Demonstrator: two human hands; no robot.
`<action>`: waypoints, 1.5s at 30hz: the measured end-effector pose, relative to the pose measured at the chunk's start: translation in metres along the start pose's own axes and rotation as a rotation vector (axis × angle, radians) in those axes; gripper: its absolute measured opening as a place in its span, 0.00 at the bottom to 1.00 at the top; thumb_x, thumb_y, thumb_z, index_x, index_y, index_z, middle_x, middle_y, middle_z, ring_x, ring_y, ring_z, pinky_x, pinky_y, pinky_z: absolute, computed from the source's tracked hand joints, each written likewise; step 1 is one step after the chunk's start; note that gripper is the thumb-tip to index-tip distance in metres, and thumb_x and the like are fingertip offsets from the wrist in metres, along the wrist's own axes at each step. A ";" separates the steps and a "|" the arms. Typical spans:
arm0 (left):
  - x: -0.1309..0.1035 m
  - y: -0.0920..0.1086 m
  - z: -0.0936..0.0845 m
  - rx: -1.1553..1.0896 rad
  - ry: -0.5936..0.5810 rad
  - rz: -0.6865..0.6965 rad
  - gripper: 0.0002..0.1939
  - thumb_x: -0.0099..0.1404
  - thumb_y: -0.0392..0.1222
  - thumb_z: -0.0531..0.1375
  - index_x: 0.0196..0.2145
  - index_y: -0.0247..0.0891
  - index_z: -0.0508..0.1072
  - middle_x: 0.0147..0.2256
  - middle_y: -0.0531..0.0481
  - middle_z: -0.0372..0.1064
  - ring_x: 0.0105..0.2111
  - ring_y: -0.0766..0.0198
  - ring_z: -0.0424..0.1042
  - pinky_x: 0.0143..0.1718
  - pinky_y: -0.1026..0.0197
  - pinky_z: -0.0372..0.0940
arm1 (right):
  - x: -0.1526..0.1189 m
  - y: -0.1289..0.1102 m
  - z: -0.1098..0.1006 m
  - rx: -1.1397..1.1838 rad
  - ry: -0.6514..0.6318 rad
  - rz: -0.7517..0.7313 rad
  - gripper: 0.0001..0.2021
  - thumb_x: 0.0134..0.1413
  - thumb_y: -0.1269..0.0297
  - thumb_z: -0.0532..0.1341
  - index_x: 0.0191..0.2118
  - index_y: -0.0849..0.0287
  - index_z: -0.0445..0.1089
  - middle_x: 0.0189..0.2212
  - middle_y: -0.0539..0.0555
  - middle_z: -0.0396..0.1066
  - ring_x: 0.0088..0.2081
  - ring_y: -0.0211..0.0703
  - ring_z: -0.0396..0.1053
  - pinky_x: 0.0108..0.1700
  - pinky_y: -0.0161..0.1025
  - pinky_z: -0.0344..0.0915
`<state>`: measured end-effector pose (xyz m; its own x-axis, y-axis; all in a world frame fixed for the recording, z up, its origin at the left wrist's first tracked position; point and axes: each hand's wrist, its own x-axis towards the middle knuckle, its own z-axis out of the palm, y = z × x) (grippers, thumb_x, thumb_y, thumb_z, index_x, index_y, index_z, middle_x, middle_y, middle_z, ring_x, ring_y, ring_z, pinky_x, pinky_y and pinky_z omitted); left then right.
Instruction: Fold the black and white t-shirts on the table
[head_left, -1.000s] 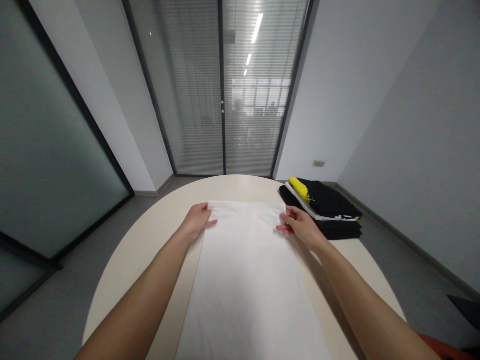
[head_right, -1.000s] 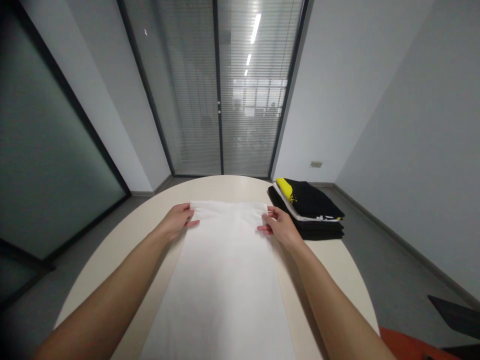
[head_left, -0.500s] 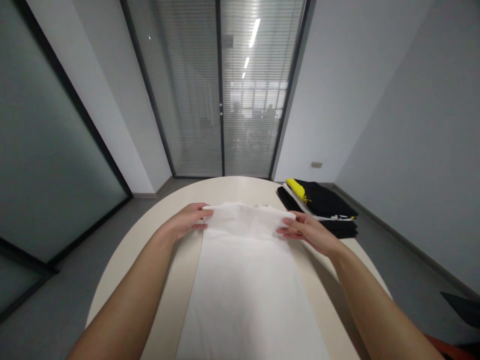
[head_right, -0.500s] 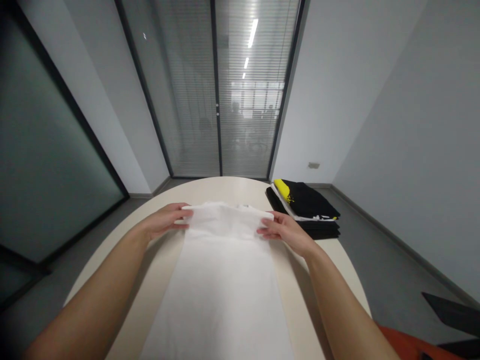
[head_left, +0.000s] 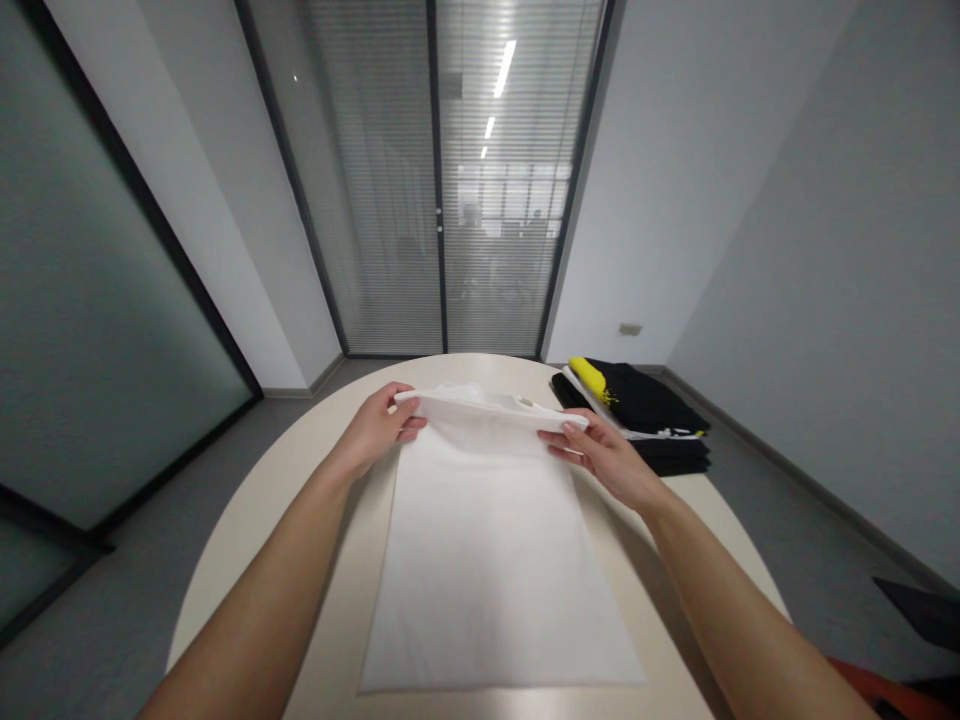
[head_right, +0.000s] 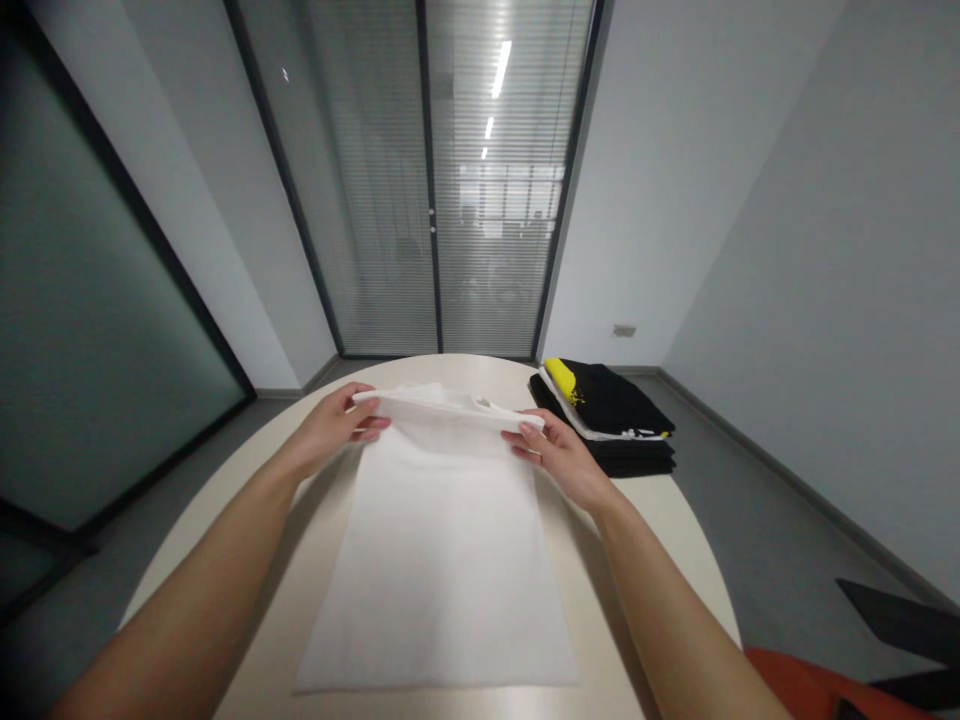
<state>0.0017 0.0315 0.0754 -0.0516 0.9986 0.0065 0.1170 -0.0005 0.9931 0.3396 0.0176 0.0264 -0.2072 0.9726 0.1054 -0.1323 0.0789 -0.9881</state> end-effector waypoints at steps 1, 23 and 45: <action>0.001 -0.001 0.000 -0.032 0.004 0.041 0.15 0.62 0.46 0.66 0.43 0.39 0.68 0.40 0.48 0.72 0.38 0.60 0.79 0.38 0.60 0.72 | 0.002 0.001 0.001 -0.006 0.018 -0.050 0.17 0.54 0.49 0.68 0.46 0.50 0.70 0.49 0.51 0.74 0.55 0.48 0.72 0.62 0.51 0.63; -0.014 -0.005 -0.048 0.417 -0.927 -0.296 0.17 0.47 0.46 0.72 0.37 0.41 0.81 0.37 0.50 0.80 0.35 0.59 0.78 0.33 0.63 0.71 | -0.031 -0.040 -0.018 -0.386 -0.695 0.306 0.14 0.44 0.57 0.73 0.36 0.60 0.78 0.50 0.58 0.74 0.51 0.48 0.72 0.53 0.43 0.67; -0.012 -0.004 -0.030 0.563 -0.897 -0.364 0.31 0.55 0.70 0.61 0.33 0.35 0.80 0.30 0.41 0.80 0.17 0.66 0.68 0.16 0.65 0.41 | -0.030 -0.042 -0.012 -0.525 -0.656 0.547 0.23 0.51 0.44 0.66 0.37 0.62 0.78 0.36 0.59 0.80 0.24 0.36 0.74 0.19 0.27 0.54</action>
<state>-0.0274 0.0180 0.0748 0.5332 0.6103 -0.5859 0.6845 0.0957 0.7227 0.3627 -0.0124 0.0637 -0.6260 0.6040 -0.4933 0.5525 -0.1029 -0.8271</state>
